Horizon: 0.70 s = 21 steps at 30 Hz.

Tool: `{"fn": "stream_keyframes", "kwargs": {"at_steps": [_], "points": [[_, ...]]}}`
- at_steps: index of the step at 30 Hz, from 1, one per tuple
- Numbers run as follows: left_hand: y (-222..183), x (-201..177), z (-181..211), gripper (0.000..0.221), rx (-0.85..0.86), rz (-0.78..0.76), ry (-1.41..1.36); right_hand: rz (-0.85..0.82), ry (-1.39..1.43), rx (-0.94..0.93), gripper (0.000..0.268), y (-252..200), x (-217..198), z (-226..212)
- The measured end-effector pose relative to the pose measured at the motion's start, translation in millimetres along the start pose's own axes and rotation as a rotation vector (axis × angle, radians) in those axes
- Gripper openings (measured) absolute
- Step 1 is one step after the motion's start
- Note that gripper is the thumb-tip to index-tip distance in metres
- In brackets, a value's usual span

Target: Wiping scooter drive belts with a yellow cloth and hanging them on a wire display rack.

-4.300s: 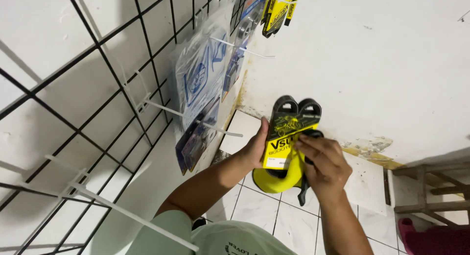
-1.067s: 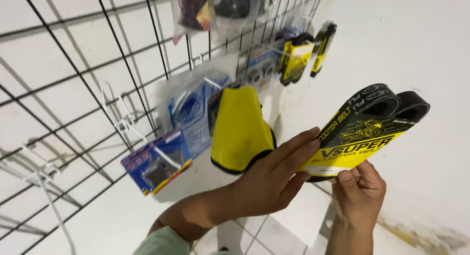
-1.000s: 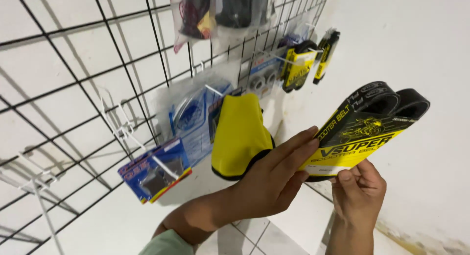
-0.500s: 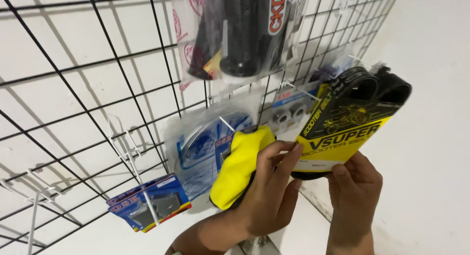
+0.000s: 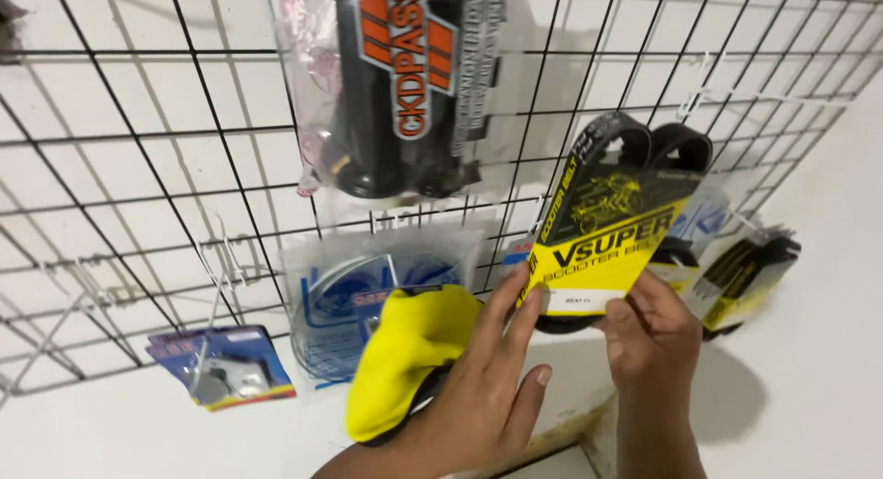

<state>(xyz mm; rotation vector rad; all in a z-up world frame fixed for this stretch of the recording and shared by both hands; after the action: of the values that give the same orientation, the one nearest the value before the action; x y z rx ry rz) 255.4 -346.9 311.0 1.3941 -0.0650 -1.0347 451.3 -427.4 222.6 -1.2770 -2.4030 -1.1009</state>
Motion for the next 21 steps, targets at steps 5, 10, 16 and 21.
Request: {"fn": "stream_keyframes", "kwargs": {"at_steps": [5,10,16,21], "points": [[29,54,17,0.063,0.073,0.066,0.105,-0.153,0.137,-0.058,0.046,38,-50,-23],[60,100,29,0.066,0.096,0.108,0.121,-0.149,0.091,-0.070,0.049,60,-85,-60],[107,131,21,0.067,0.115,0.194,0.121,-0.179,0.119,-0.056,0.044,98,-117,-85],[148,145,-2,0.061,0.064,0.287,0.023,-0.122,0.044,-0.104,0.041,125,-130,-113]]}}
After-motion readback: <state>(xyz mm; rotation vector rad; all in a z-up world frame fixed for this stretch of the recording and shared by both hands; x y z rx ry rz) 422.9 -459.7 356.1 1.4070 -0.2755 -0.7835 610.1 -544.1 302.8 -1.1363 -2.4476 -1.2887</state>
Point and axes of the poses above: each hand's wrist, its own y-axis towards the middle knuckle, its own x-axis out of the palm, z = x × y, the point moved 8 cm from there along y, towards the middle knuckle, and after that the axes turned 7 degrees about x, right-handed, at the moved point
